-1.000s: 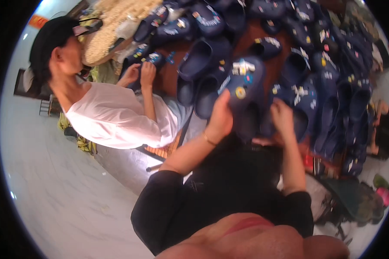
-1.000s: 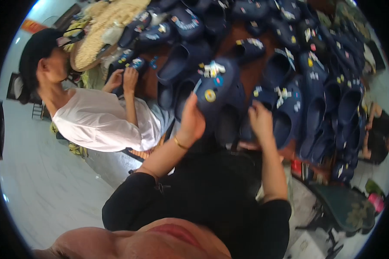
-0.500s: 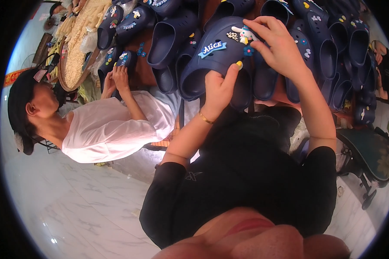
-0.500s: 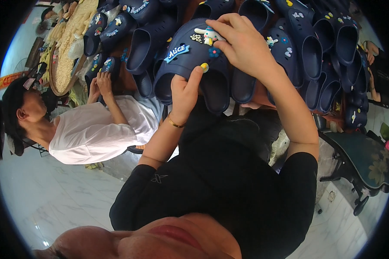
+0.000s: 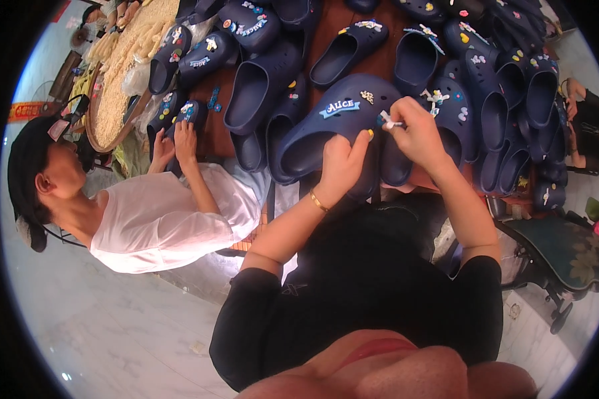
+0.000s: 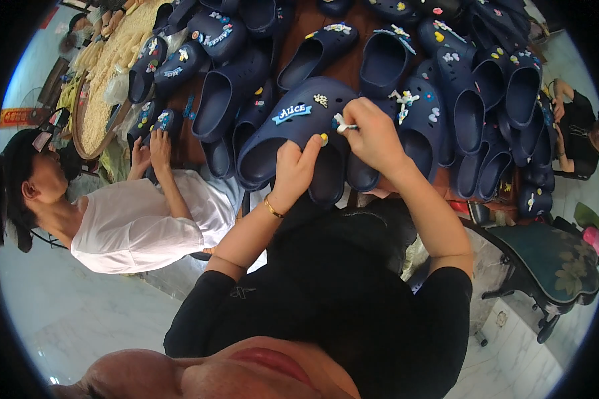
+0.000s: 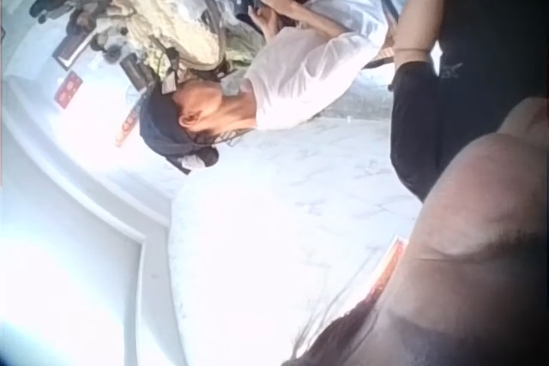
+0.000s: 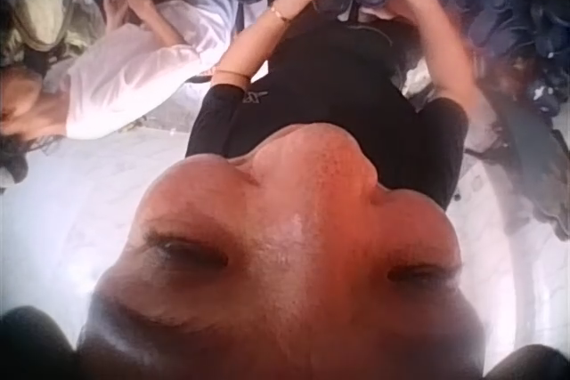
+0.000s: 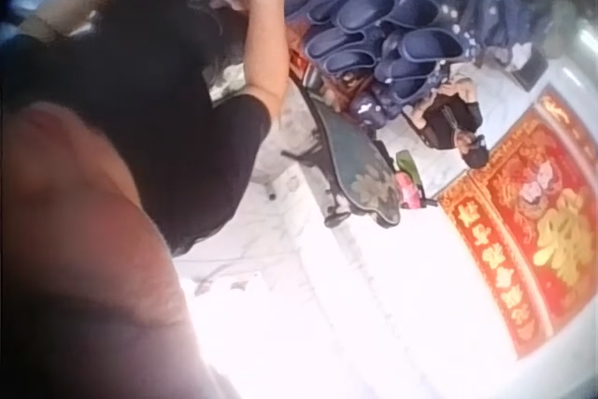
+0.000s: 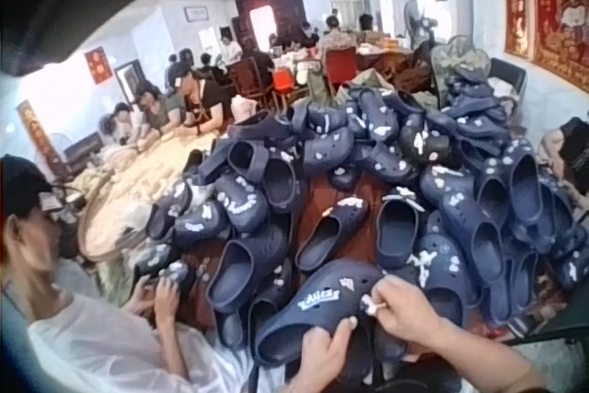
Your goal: Manually attaching decorative charms to clogs in a factory setting.
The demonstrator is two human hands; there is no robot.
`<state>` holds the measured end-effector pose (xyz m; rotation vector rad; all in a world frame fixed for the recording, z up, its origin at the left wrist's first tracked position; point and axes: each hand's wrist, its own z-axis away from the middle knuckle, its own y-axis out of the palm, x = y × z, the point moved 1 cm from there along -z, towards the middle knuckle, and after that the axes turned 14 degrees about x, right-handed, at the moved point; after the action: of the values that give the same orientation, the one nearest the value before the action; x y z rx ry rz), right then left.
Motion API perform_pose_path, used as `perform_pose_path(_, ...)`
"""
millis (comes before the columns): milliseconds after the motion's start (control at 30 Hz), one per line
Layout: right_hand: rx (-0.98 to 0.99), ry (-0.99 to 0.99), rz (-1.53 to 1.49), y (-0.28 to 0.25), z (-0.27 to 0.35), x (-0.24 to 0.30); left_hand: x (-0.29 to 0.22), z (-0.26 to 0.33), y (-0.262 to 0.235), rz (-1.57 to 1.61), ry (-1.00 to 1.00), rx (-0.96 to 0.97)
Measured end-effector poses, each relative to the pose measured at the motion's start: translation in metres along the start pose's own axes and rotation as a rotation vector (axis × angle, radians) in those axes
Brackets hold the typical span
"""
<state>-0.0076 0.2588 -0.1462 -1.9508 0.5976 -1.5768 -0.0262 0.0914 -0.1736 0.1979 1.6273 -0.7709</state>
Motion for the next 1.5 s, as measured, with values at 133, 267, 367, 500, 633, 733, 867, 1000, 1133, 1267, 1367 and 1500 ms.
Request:
perform_pose_path(133,-0.135,0.209,-0.161,-0.014,-0.002,-0.019,0.02,-0.067,-0.005,0.124,0.001,-0.08)
perform_pose_path(267,-0.266,0.113,-0.409,0.009,-0.007,-0.05,0.046,-0.161,-0.017,0.091,0.052,-0.192)
perform_pose_path(367,-0.12,0.317,-0.393,0.019,0.011,-0.068,0.05,-0.172,-0.024,-0.015,-0.085,-0.052)
perform_pose_path(500,-0.045,0.418,-0.468,0.027,0.028,-0.091,0.066,-0.111,-0.021,0.094,0.14,-0.309)
perform_pose_path(633,-0.037,0.395,-0.569,0.035,0.022,-0.104,0.055,0.001,0.007,0.569,-0.141,-0.14)
perform_pose_path(733,0.027,0.432,-0.549,0.036,-0.002,-0.094,0.071,0.03,0.039,0.955,-0.431,0.037)
perform_pose_path(867,0.245,0.504,-0.357,0.05,-0.027,-0.086,0.112,-0.014,0.066,1.165,-0.35,-0.073)
perform_pose_path(1000,0.422,0.625,-0.184,0.061,-0.052,-0.092,0.123,-0.041,0.07,1.357,-0.245,-0.05)
perform_pose_path(1133,0.441,0.486,0.09,0.077,-0.061,-0.1,0.134,-0.034,0.057,1.424,-0.311,-0.089)
perform_pose_path(1267,0.358,0.571,0.008,0.087,-0.06,-0.102,0.13,-0.028,0.048,1.388,-0.343,-0.076)
perform_pose_path(1367,0.358,0.614,-0.117,0.094,-0.058,-0.111,0.132,-0.031,0.049,1.362,-0.386,-0.072)
perform_pose_path(1500,0.297,0.384,-0.025,0.103,-0.05,-0.11,0.141,-0.026,0.051,1.368,-0.359,-0.054)
